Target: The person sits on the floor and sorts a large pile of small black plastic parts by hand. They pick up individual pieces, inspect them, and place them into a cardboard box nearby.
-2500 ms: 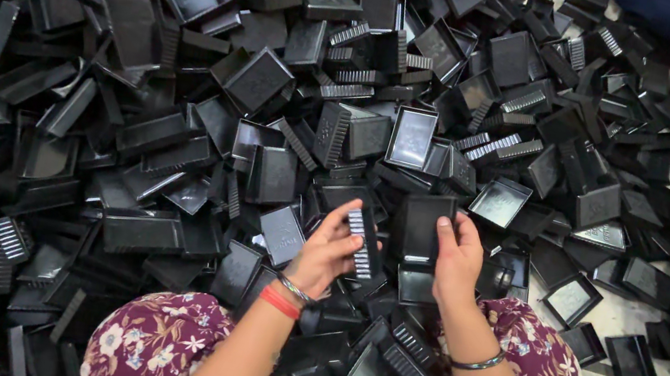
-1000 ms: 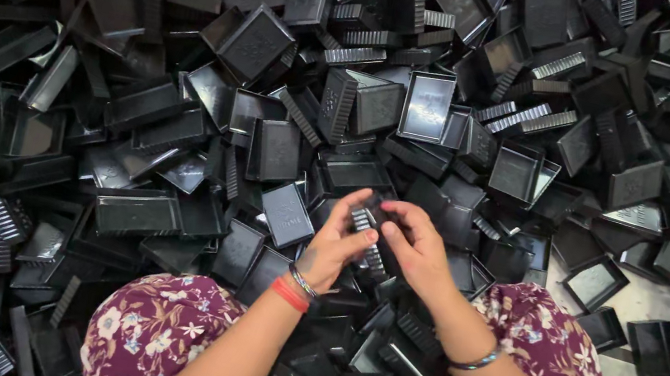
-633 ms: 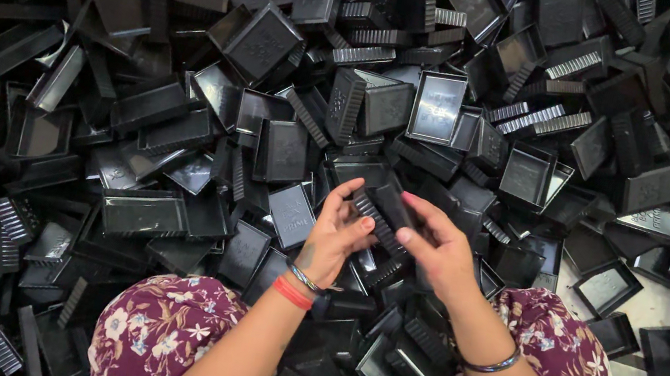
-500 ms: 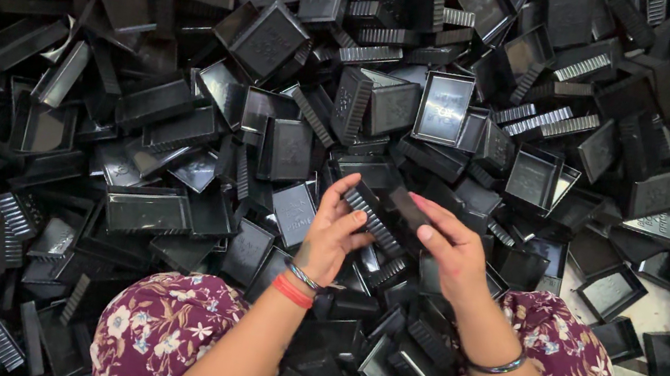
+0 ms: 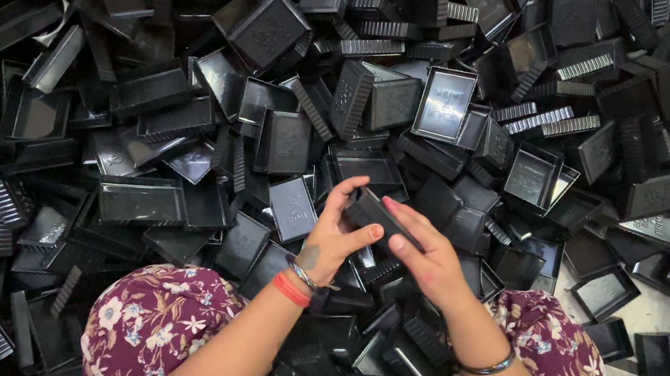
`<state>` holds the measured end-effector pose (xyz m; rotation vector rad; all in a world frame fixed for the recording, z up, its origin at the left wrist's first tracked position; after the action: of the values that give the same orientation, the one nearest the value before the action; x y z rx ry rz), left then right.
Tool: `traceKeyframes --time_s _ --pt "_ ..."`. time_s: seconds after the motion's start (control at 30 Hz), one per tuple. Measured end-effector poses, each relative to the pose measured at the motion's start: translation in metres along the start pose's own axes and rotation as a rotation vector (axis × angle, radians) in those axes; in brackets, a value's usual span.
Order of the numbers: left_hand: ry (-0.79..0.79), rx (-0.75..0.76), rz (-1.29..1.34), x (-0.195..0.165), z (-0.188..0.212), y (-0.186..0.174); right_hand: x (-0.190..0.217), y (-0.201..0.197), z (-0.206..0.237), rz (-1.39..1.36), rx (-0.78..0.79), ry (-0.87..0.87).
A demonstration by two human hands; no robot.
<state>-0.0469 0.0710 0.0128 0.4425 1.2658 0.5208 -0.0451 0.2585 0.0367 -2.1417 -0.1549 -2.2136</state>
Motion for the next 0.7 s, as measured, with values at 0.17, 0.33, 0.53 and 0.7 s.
traceKeyframes --time_s 0.17,0.33,0.53,0.7 --pt "0.006 0.016 -0.012 -0.011 0.0 0.007 -0.013 -0.006 -0.004 -0.64 -0.253 0.312" --pt "0.029 0.001 0.002 -0.018 -0.001 0.01 -0.012 -0.014 -0.003 -0.368 -0.243 0.066" --pt "-0.002 -0.005 -0.009 -0.005 -0.001 0.002 0.001 -0.004 -0.001 0.176 -0.059 -0.257" --pt "-0.035 -0.062 0.04 0.011 0.003 -0.002 0.009 0.005 0.004 0.075 0.055 -0.348"
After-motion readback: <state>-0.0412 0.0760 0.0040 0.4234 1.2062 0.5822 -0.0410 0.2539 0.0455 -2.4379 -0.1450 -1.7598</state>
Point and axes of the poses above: each hand's wrist, its own z-axis away from the middle knuckle, its own y-axis out of the palm, x = y × z, the point moved 2 cm from there along -z, towards the middle knuckle, and after that the axes turned 14 degrees about -x, right-handed, at the moved point
